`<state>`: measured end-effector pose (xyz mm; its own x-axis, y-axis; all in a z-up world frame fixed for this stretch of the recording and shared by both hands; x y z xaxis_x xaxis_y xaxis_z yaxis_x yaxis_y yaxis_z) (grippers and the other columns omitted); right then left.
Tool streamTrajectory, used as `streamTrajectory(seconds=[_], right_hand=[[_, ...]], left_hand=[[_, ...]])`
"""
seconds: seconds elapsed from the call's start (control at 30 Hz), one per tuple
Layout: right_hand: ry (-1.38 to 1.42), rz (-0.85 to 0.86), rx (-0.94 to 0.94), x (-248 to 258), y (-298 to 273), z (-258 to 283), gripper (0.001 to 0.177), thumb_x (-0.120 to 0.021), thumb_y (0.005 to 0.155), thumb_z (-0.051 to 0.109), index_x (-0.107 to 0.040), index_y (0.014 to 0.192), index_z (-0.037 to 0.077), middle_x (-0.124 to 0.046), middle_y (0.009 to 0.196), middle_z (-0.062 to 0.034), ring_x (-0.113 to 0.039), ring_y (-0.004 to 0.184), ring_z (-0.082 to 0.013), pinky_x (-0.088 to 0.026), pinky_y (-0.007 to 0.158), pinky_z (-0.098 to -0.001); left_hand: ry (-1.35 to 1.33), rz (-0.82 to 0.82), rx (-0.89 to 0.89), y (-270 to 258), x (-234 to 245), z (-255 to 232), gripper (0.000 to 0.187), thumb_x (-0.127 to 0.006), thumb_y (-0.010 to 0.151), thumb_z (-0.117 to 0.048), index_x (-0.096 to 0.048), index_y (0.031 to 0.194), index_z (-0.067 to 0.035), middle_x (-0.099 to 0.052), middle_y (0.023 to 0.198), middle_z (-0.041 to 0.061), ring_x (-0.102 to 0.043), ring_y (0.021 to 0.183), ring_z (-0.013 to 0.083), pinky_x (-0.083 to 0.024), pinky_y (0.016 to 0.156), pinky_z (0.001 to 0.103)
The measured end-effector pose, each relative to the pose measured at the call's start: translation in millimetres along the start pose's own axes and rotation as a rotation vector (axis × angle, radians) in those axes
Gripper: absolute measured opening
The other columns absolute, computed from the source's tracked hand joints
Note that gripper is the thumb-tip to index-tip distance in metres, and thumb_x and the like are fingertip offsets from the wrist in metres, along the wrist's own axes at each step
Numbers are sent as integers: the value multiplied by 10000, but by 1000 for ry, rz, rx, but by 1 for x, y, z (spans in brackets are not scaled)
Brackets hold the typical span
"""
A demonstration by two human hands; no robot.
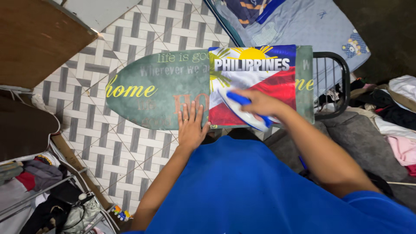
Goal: The person irons a blue and white shirt with a Philippines flag design using an iron on a board, folds the shirt into a small square, and places it into a dark backpack sitting on a chair.
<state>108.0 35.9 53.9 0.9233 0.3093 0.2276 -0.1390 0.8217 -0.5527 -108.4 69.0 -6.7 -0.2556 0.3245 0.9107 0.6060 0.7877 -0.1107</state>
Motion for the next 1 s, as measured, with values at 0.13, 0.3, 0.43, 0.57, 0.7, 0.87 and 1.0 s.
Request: streamTrajectory(seconds=[0.13, 0.3, 0.43, 0.57, 0.7, 0.87, 1.0], right_hand=[[-105, 150, -89, -23, -8, 2, 814, -667, 813, 64, -424, 1563, 268, -670, 742, -67, -540, 425, -115, -477, 419, -304], [-194, 206, -61, -38, 5, 23, 798, -661, 824, 99, -420, 1562, 287, -677, 806, -75, -545, 436, -131, -483, 430, -312], [-399, 287, -51, -21, -13, 0, 817, -667, 830, 122, -406, 1578, 321, -692, 842, -108, -557, 446, -141, -505, 455, -308], [-302, 304, -100, 25, -57, -33, 822, -669, 782, 93, -427, 1537, 309, -719, 989, -51, -600, 489, -117, -513, 434, -309], [-224, 325, -181, 39, -72, -57, 860, -658, 757, 59, -437, 1540, 338, -720, 933, -76, -542, 450, -142, -457, 411, -307], [-291, 331, 15, -6, -32, -32, 835, -676, 810, 73, -431, 1564, 337, -692, 914, -56, -547, 458, -110, -485, 437, -273], [-297, 411, 151, -55, -7, 12, 848, -654, 787, 56, -419, 1561, 314, -664, 866, -67, -537, 425, -118, -482, 409, -302]], left_hand=[[-65, -118, -54, -8, 3, 12, 625, -567, 973, -309, -417, 1533, -75, -299, 1650, 161, -209, 1540, 379, -128, 1241, 530], [-71, -216, 105, -32, 6, 30, 504, -548, 932, -72, -530, 1436, -48, -422, 1595, 152, -334, 1516, 334, -208, 1245, 513], [-69, -251, 229, -45, 1, 28, 546, -558, 900, -31, -524, 1444, -53, -406, 1605, 152, -321, 1515, 346, -207, 1253, 507], [-82, -300, 314, -45, -9, 24, 641, -552, 845, 17, -500, 1483, -26, -360, 1624, 184, -280, 1512, 390, -192, 1232, 515], [-153, -360, 421, -48, -17, 25, 614, -536, 851, 28, -528, 1461, -40, -402, 1613, 162, -305, 1517, 371, -207, 1242, 508], [-195, -396, 504, -58, -22, 23, 559, -504, 881, 39, -561, 1428, -59, -462, 1583, 137, -351, 1502, 335, -245, 1212, 515], [-249, -452, 492, -57, -17, 25, 560, -478, 843, 62, -598, 1381, -38, -490, 1557, 154, -382, 1486, 357, -353, 1157, 463]])
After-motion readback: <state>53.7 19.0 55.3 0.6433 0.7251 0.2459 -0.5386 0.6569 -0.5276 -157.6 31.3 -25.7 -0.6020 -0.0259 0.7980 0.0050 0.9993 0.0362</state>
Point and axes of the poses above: each hand's wrist, its own y-axis towards the middle knuckle, its own x-axis out of the back of the hand, z = x × y, the point moved 10 cm from there along y, towards the middle knuckle
